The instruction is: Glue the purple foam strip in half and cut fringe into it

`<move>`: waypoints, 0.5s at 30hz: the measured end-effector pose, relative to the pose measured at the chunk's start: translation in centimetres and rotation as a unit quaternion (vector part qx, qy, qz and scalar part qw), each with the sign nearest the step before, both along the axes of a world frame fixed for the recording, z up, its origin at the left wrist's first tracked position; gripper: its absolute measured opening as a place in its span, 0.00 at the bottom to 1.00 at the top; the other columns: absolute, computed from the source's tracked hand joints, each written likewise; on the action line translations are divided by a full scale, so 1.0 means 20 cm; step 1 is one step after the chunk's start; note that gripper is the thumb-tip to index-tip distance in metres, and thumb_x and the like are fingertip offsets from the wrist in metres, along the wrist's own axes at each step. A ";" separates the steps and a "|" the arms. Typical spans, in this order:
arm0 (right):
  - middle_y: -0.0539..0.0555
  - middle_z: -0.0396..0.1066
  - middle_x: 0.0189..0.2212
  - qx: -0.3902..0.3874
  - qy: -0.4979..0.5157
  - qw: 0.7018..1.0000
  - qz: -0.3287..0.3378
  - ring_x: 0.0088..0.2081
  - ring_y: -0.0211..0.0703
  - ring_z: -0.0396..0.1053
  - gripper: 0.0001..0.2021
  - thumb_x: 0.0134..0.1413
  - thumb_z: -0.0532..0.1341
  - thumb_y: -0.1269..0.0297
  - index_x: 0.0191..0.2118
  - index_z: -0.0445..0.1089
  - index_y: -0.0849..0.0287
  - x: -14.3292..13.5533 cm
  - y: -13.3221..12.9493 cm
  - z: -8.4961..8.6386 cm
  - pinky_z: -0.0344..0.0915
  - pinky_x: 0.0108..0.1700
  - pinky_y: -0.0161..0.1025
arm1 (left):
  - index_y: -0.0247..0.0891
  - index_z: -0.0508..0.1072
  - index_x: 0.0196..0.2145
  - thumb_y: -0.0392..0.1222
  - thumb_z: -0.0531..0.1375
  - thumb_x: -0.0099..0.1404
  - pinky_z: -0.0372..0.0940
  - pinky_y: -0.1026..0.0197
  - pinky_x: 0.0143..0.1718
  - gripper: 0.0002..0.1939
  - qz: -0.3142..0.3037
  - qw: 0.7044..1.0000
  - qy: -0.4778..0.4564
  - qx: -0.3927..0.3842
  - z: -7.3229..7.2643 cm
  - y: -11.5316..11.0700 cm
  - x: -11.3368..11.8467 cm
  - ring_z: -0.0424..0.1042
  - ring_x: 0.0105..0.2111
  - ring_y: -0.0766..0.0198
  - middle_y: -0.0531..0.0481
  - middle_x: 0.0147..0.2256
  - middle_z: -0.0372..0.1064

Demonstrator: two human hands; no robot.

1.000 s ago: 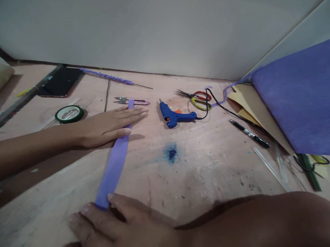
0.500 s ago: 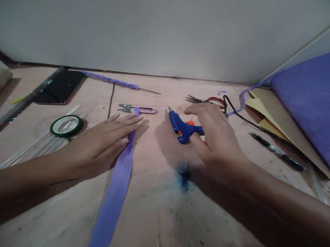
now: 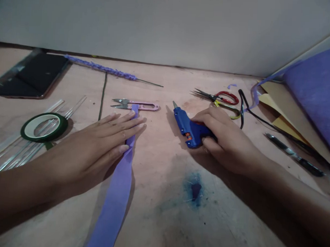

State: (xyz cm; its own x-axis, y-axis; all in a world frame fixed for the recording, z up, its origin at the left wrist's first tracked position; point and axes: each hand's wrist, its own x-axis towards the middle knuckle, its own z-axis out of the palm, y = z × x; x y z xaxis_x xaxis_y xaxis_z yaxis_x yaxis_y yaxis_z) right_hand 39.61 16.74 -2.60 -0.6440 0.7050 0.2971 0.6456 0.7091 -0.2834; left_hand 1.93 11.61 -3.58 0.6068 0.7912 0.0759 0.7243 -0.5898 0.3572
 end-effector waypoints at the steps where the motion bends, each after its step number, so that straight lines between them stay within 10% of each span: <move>1: 0.62 0.79 0.56 0.009 0.003 1.000 -0.004 0.59 0.67 0.78 0.20 0.66 0.62 0.72 0.60 0.75 0.50 -0.02 -0.02 0.00 0.78 0.61 0.66 | 0.39 0.68 0.82 0.52 0.44 0.90 0.49 0.35 0.88 0.33 0.000 1.000 0.000 0.001 0.00 0.00 0.00 0.55 0.85 0.47 0.46 0.83 0.60; 15: 0.57 0.79 0.40 -0.051 0.171 0.980 0.091 0.39 0.54 0.81 0.11 0.69 0.68 0.67 0.54 0.75 0.51 -0.22 -0.23 0.05 0.77 0.39 0.50 | 0.43 0.67 0.82 0.55 0.45 0.89 0.52 0.34 0.88 0.34 -0.004 1.000 -0.002 0.007 -0.01 0.03 -0.02 0.59 0.84 0.45 0.48 0.83 0.61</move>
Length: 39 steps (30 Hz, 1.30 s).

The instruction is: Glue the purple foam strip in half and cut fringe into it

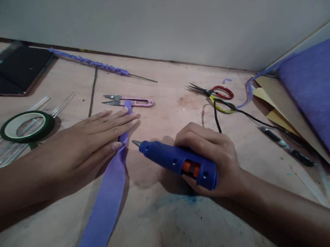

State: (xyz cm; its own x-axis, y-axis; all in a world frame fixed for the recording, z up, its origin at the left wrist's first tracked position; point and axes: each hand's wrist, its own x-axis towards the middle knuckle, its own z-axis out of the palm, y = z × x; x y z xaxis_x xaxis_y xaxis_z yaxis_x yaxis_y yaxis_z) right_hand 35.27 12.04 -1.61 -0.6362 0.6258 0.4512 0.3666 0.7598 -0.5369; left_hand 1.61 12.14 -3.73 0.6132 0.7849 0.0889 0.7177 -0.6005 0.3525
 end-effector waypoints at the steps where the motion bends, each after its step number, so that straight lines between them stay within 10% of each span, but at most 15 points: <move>1: 0.57 0.79 0.40 -0.005 -0.013 1.000 0.007 0.39 0.53 0.81 0.11 0.69 0.68 0.67 0.54 0.74 0.51 0.01 0.00 -0.01 0.77 0.38 0.50 | 0.43 0.67 0.83 0.56 0.45 0.89 0.51 0.34 0.88 0.34 0.000 1.000 -0.001 -0.001 0.00 0.00 0.00 0.58 0.84 0.45 0.48 0.83 0.60; 39: 0.51 0.72 0.34 -0.018 -0.029 0.999 0.010 0.33 0.46 0.72 0.08 0.64 0.65 0.70 0.44 0.68 0.50 -0.08 0.03 -0.03 0.67 0.34 0.44 | 0.48 0.68 0.82 0.55 0.47 0.88 0.52 0.31 0.88 0.32 0.001 1.000 0.001 0.011 0.00 0.01 0.00 0.60 0.84 0.40 0.54 0.83 0.60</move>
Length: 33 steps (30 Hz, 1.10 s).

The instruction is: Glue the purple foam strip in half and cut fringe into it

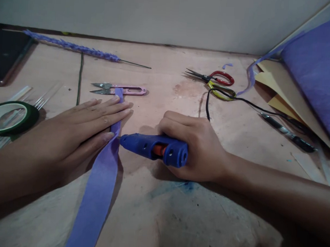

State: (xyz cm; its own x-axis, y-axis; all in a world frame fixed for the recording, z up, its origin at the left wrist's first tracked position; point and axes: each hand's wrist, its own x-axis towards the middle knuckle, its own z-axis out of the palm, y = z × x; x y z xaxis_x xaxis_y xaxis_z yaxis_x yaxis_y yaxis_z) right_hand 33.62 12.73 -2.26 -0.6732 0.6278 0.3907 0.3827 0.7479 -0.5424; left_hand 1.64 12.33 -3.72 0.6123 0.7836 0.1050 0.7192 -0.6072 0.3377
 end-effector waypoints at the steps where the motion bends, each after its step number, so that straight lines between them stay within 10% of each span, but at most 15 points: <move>1: 0.51 0.72 0.34 0.000 0.000 1.000 0.003 0.33 0.46 0.72 0.07 0.64 0.65 0.69 0.44 0.68 0.51 0.00 0.00 0.00 0.67 0.34 0.43 | 0.47 0.68 0.82 0.55 0.47 0.88 0.53 0.32 0.88 0.33 -0.001 1.000 0.001 0.005 0.00 0.00 0.00 0.60 0.84 0.41 0.53 0.83 0.61; 33: 0.51 0.70 0.33 -0.016 0.025 1.000 0.008 0.31 0.45 0.69 0.10 0.66 0.69 0.65 0.41 0.67 0.52 0.02 0.01 0.00 0.64 0.34 0.45 | 0.48 0.72 0.80 0.57 0.51 0.86 0.52 0.33 0.88 0.33 0.020 0.999 -0.026 -0.018 0.03 -0.01 0.01 0.63 0.82 0.37 0.52 0.81 0.65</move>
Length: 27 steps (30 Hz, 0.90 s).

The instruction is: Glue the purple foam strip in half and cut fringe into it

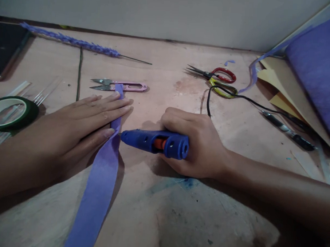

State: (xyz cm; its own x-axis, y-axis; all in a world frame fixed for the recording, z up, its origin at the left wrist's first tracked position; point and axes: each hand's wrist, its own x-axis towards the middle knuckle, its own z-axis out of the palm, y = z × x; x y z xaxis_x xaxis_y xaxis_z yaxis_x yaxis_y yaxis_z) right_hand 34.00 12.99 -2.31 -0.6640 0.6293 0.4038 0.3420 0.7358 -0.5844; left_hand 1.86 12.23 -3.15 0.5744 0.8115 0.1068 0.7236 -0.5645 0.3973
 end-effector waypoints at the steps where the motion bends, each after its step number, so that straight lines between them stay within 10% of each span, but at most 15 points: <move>1: 0.51 0.70 0.33 -0.002 -0.004 1.000 -0.002 0.31 0.44 0.69 0.09 0.66 0.69 0.66 0.41 0.66 0.52 0.00 0.00 0.00 0.64 0.33 0.45 | 0.48 0.72 0.80 0.56 0.51 0.86 0.53 0.33 0.88 0.33 -0.001 1.000 0.000 0.003 0.00 0.00 0.00 0.64 0.82 0.37 0.52 0.81 0.65; 27: 0.51 0.70 0.32 -0.022 -0.015 1.000 0.007 0.30 0.48 0.70 0.11 0.65 0.70 0.66 0.41 0.66 0.49 -0.01 0.00 0.02 0.65 0.32 0.48 | 0.53 0.71 0.80 0.57 0.52 0.84 0.51 0.33 0.88 0.33 0.002 1.000 -0.004 -0.004 0.00 0.00 0.02 0.63 0.82 0.39 0.56 0.81 0.64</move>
